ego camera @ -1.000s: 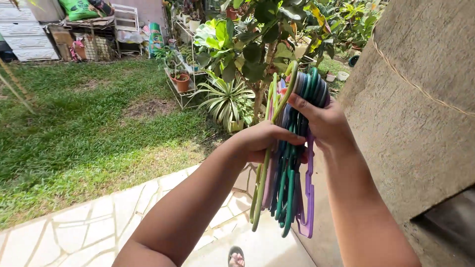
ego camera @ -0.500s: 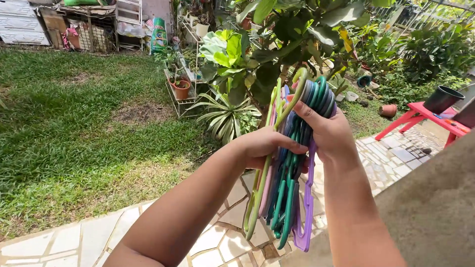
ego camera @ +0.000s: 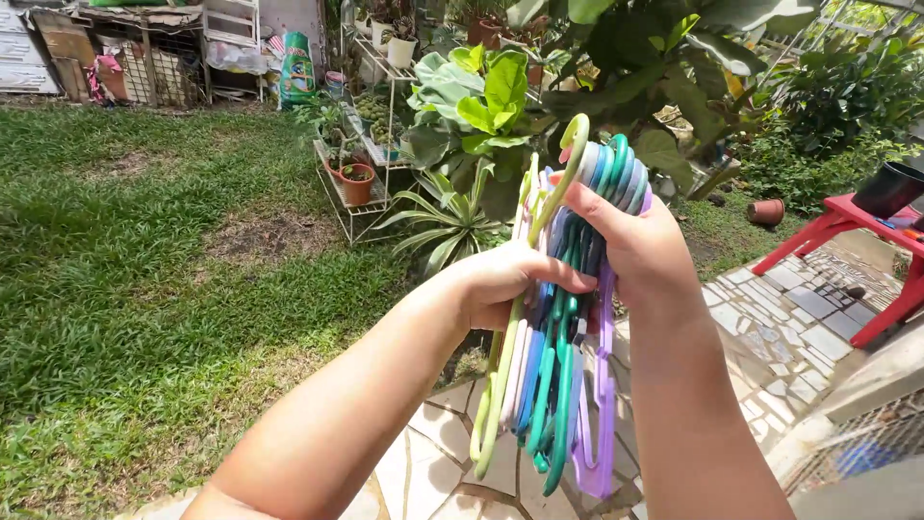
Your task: The person takes clothes from a laundry basket and hangs them on a clothesline using hangers. They handle several garments one at a time, including a patterned top, a colorful dress, and a black shirt, placing each on a hanger and then on the line.
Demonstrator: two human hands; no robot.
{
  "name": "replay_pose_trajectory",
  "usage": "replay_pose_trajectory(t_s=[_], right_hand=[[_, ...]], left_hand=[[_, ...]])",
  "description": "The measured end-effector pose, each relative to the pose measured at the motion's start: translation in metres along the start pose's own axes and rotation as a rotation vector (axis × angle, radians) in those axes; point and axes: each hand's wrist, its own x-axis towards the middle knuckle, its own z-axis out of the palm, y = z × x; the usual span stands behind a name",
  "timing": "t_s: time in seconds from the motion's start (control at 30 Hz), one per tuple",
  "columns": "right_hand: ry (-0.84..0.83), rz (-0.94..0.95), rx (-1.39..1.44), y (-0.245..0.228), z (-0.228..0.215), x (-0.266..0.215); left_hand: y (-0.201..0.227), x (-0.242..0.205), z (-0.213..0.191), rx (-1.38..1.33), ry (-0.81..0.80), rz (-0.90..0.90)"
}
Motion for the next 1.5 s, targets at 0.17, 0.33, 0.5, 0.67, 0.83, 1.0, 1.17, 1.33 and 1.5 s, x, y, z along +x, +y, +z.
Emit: replay_pose_trajectory(t_s=[0.17, 0.33, 0.5, 0.67, 0.83, 1.0, 1.17, 1.33, 1.5], right_hand=[[0.051, -0.040, -0.083, 0.073, 0.089, 0.012], [0.023, 0.018, -0.130, 0.131, 0.156, 0.052], [-0.033, 0.023, -0.084, 0.195, 0.219, 0.117], [-0.054, 0.008, 0.031, 0.261, 0.269, 0.198], [0.000, 0.039, 0.027, 0.316, 0.325, 0.267], [-0.026, 0.079, 0.047, 0.359, 0.384, 0.312], [-0.002, 0.096, 0.034, 0.417, 0.447, 0.339], [0.052, 0.100, 0.032, 0.498, 0.525, 0.361], [0.059, 0.124, 0.067, 0.552, 0.621, 0.400]], left_hand=[[0.020, -0.001, -0.116, 0.071, 0.030, -0.027], [0.054, -0.002, -0.205, 0.009, 0.053, -0.021], [0.103, 0.018, -0.298, -0.037, 0.080, 0.029], [0.163, 0.048, -0.388, -0.026, 0.111, 0.053], [0.216, 0.070, -0.467, -0.032, 0.122, 0.019], [0.259, 0.080, -0.530, -0.007, 0.196, 0.047], [0.286, 0.077, -0.619, -0.015, 0.206, 0.054], [0.310, 0.065, -0.730, 0.006, 0.181, 0.047], [0.360, 0.050, -0.836, 0.022, 0.248, -0.034]])
